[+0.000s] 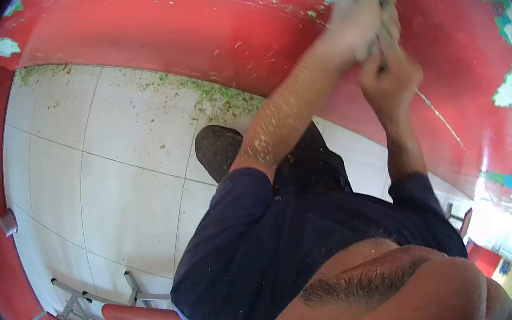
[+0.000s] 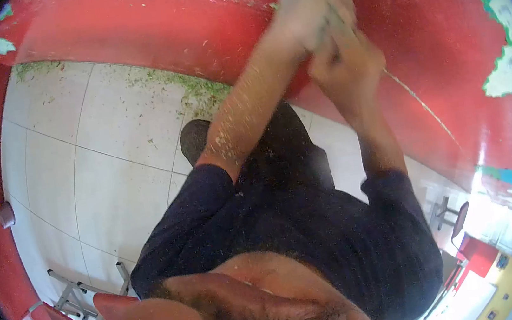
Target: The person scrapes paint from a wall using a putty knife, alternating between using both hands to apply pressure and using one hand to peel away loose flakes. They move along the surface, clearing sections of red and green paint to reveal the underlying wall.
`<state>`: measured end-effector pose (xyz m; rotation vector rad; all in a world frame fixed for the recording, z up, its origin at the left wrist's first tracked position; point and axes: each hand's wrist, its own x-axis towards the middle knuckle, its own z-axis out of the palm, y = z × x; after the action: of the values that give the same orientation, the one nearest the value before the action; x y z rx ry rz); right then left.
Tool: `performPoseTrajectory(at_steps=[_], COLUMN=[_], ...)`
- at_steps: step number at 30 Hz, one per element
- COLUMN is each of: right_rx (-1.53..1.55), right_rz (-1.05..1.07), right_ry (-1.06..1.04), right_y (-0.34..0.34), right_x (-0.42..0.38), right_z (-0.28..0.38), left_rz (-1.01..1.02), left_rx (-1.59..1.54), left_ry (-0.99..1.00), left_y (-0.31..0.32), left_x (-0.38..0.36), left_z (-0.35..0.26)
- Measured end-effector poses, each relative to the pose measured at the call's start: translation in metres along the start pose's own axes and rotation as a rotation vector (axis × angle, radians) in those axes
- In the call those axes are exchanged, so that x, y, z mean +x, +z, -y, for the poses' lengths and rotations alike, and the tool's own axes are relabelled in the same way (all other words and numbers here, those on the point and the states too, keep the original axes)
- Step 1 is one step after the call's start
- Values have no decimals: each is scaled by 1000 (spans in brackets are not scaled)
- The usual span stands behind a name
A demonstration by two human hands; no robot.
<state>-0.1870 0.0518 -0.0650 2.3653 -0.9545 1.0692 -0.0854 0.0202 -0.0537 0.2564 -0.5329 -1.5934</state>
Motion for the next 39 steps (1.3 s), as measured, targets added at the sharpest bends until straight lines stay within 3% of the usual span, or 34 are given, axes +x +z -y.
performPoseTrajectory(at_steps=[3,6,7,9,11,14,15,16,19,22,23,26,28,32,35,39], right_rx=[82,86,83,15,18,40,40,41,21,22,21,-41,-17,131,2,-18], right_rz=[83,49,52,136,92,-17,-22,-27,62,33,27,113,130,-19,182,3], right_ry=[84,106,111,186,154,63,53,44,53,79,77,154,177,128,263,91], right_y=[1,-8,-4,-8,-1,-2,-3,-5,2,-8,-4,-9,-1,-3,-7,-12], right_x=[24,0,2,1,-7,-6,-6,-5,24,0,3,0,9,-6,21,6], right_z=[18,22,23,26,18,15,15,14,16,20,20,21,25,18,24,25], left_rz=[44,-48,15,56,89,111,100,95,133,17,92,74,79,44,93,119], left_rx=[-74,111,-76,-69,-43,-77,66,34,-111,73,-121,2,-17,-33,-51,51], left_ry=[107,-14,-57,-31,10,-128,37,53,93,-1,-99,40,24,32,94,-31], left_y=[-11,1,-1,-12,-16,-5,-6,-6,-7,-4,-9,-8,-8,-7,-4,2], left_x=[18,-14,-10,-3,3,-10,-3,2,16,-7,-5,6,11,3,18,-7], left_z=[-23,-11,-7,-6,-8,2,2,0,-28,-6,7,-14,-13,-3,-20,-3])
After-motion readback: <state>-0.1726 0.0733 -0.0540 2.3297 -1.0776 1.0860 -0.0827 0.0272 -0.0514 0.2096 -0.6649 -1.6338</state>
